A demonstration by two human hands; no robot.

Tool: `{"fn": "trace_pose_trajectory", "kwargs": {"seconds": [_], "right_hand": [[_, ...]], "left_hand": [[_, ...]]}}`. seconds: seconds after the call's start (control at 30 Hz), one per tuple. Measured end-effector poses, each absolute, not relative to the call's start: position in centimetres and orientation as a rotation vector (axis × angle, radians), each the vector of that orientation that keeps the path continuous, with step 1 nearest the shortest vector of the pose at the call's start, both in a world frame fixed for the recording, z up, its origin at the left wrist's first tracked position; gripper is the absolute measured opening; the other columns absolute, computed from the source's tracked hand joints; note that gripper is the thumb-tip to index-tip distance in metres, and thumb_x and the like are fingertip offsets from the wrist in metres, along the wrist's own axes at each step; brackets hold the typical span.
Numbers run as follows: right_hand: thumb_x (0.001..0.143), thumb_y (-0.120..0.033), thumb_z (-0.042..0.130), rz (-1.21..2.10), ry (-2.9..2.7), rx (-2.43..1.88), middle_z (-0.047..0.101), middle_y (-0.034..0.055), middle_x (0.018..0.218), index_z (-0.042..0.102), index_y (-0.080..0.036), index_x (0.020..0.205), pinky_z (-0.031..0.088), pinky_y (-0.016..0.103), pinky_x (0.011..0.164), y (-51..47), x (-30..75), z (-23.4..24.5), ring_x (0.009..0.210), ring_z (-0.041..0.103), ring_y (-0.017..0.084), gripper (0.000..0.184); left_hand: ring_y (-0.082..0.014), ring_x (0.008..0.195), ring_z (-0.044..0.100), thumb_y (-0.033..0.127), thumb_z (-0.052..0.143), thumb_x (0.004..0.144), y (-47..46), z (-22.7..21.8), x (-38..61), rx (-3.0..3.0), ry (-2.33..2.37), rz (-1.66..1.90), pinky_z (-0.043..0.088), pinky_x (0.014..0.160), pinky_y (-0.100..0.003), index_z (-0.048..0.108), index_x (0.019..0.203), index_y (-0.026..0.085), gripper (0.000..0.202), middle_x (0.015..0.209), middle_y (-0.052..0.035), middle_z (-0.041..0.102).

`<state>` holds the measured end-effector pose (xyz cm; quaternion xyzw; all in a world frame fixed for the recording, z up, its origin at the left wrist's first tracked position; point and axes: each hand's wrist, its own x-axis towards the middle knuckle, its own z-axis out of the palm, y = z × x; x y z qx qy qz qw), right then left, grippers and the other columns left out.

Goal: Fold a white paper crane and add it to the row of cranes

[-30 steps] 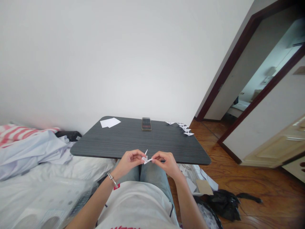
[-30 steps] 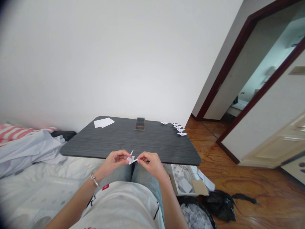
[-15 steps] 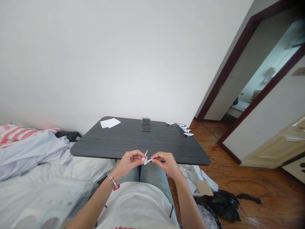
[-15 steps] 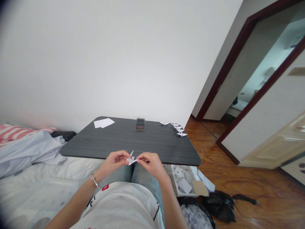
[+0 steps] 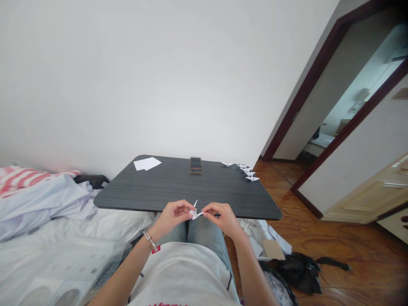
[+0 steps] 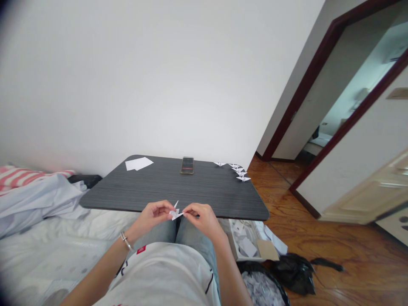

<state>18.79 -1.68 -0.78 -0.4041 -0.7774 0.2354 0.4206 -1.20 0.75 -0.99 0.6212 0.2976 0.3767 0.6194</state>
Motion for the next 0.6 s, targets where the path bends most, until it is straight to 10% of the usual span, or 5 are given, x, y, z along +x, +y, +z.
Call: {"fn": "trace_pose_trajectory", "kwargs": {"seconds": [0.6], "right_hand": [[0.077, -0.023, 0.055, 0.637, -1.899, -1.042, 0.067, 0.0039, 0.074, 0.064, -0.018, 0.082, 0.049, 0.022, 0.057, -1.67, 18.72, -0.68, 0.062, 0.062, 0.014, 0.012]], "left_hand": [[-0.0133, 0.071, 0.059, 0.021, 0.066, 0.066, 0.60, -0.74, -1.09, 1.426, 0.688, 0.870, 0.044, 0.070, -0.026, 0.060, 0.082, 0.011, 0.020, 0.075, -0.0045, 0.065]]}}
